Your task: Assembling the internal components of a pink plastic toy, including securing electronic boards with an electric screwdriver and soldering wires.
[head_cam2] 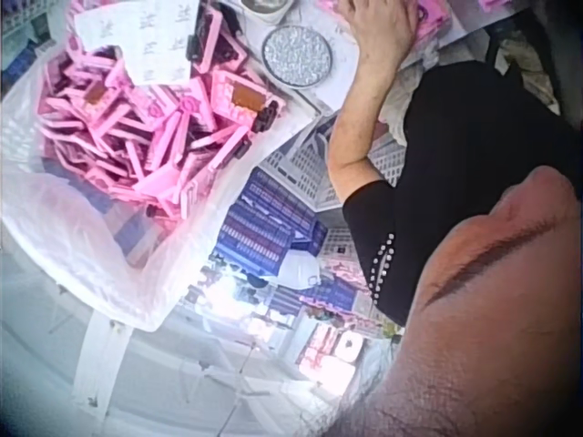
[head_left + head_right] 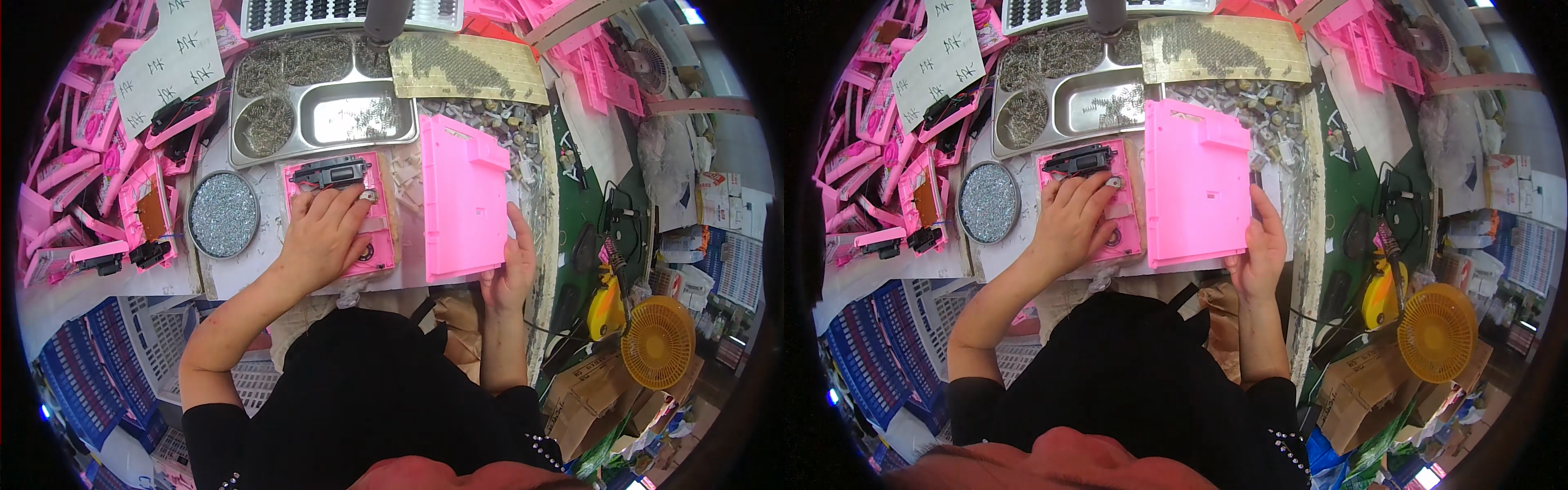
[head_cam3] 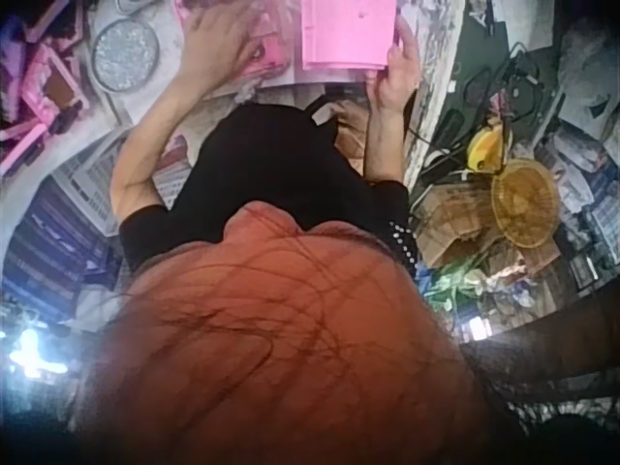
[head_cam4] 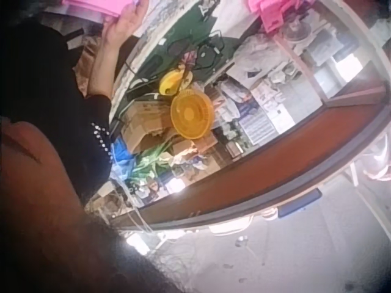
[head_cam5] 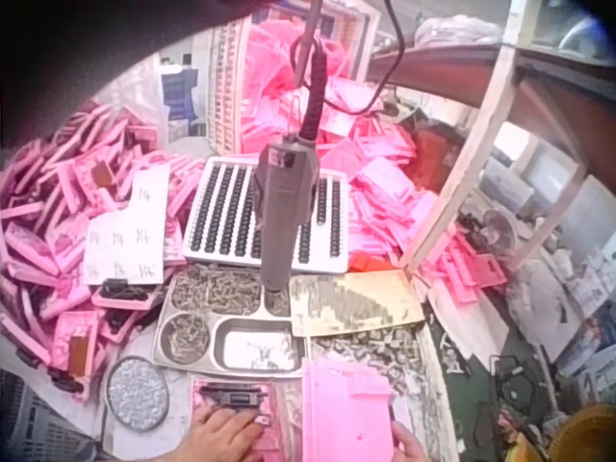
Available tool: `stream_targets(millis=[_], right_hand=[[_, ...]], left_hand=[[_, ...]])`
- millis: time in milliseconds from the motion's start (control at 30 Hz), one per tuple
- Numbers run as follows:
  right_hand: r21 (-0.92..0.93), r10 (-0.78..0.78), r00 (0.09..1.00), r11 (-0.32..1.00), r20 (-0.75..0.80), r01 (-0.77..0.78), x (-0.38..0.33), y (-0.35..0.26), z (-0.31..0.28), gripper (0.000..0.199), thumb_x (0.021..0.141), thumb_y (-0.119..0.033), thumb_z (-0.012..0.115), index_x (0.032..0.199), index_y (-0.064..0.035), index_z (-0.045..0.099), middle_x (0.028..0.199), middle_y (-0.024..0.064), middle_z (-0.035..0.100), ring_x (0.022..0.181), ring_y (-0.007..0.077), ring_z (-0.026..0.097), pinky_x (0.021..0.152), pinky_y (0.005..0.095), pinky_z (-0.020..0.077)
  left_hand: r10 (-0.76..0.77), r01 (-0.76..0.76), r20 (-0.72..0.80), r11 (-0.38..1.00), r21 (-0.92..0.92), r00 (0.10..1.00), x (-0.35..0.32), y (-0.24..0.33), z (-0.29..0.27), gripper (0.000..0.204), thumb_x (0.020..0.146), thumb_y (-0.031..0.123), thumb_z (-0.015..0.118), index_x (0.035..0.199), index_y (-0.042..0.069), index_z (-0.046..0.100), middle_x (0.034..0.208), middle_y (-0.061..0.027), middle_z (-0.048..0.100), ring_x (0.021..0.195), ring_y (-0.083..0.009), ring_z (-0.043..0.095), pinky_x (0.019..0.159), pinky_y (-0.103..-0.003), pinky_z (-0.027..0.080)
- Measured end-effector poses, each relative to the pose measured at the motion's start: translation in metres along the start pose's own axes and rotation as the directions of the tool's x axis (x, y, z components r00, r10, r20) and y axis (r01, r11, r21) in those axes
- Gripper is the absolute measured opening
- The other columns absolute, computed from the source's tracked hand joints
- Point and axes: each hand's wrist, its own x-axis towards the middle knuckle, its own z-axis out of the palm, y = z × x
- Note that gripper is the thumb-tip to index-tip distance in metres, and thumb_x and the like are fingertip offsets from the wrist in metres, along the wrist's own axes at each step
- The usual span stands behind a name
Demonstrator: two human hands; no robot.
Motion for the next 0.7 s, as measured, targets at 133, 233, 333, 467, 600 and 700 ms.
stream_targets(millis=[133,233,333,467,600,700], right_hand=[[0.026,0.02,0.999,0.999,0.044,-0.021,0.001,0.01,0.011,0.055,0.106,-0.019,0.056,0.154,0.0003,0.037,0.091,0.009,0.07,0.054,0.0064,0.051,0.046,0.0193,0.0399],[-0.082,0.078,0.991,0.994,0.11,-0.069,0.002,0.018,0.036,0.055,0.107,-0.018,0.055,0.156,-0.0013,0.035,0.09,0.0066,0.07,0.056,0.0055,0.052,0.048,0.0182,0.0401],[-0.306,0.174,0.973,0.944,0.148,-0.122,0.002,0.04,0.064,0.058,0.107,-0.017,0.056,0.158,-0.0038,0.033,0.079,0.004,0.067,0.056,0.0056,0.052,0.052,0.0217,0.042],[-0.704,0.072,0.932,0.677,0.356,0.217,0.006,0.051,0.063,0.062,0.103,-0.018,0.061,0.158,-0.0057,0.036,0.067,0.0077,0.061,0.054,0.0163,0.057,0.055,0.0318,0.0459],[-0.827,0.137,0.911,0.486,0.39,0.281,0.005,0.047,0.067,0.065,0.099,-0.019,0.065,0.157,-0.0077,0.038,0.064,0.0119,0.058,0.056,0.0275,0.06,0.058,0.0376,0.0481],[-0.844,0.192,0.894,0.456,0.404,0.283,0.009,0.047,0.064,0.065,0.098,-0.02,0.066,0.157,-0.0099,0.04,0.065,0.0129,0.058,0.057,0.0306,0.061,0.059,0.0395,0.0489]], left_hand=[[0.006,-0.019,-0.104,0.992,-0.126,0.995,-0.007,-0.003,-0.012,0.049,0.082,0.015,0.075,0.128,0.006,0.06,0.134,-0.0122,0.06,0.109,-0.0291,0.059,0.097,-0.044,0.043],[-0.38,0.327,0.074,0.662,-0.674,0.922,-0.044,-0.002,-0.031,0.058,0.09,0.0,0.068,0.145,0.001,0.05,0.13,-0.0169,0.063,0.107,-0.0233,0.064,0.089,-0.035,0.051],[-0.457,0.201,0.19,-0.027,-0.979,0.869,-0.038,0.027,-0.037,0.077,0.095,0.001,0.065,0.161,0.0,0.024,0.128,-0.0161,0.065,0.116,-0.0179,0.063,0.097,-0.032,0.049],[-0.497,0.343,0.131,0.363,-0.867,0.858,-0.041,0.015,-0.032,0.091,0.092,0.004,0.066,0.164,-0.003,0.011,0.139,-0.02,0.06,0.127,-0.021,0.059,0.106,-0.035,0.045],[-0.406,0.327,-0.047,0.795,-0.512,0.913,-0.046,0.006,-0.031,0.078,0.094,0.015,0.071,0.157,-0.006,0.031,0.114,-0.0228,0.07,0.101,-0.0315,0.072,0.09,-0.034,0.054],[-0.477,0.409,-0.028,0.78,-0.473,0.878,-0.053,0.01,-0.033,0.073,0.092,0.017,0.073,0.153,-0.006,0.041,0.101,-0.0184,0.069,0.085,-0.0282,0.07,0.077,-0.033,0.055]])
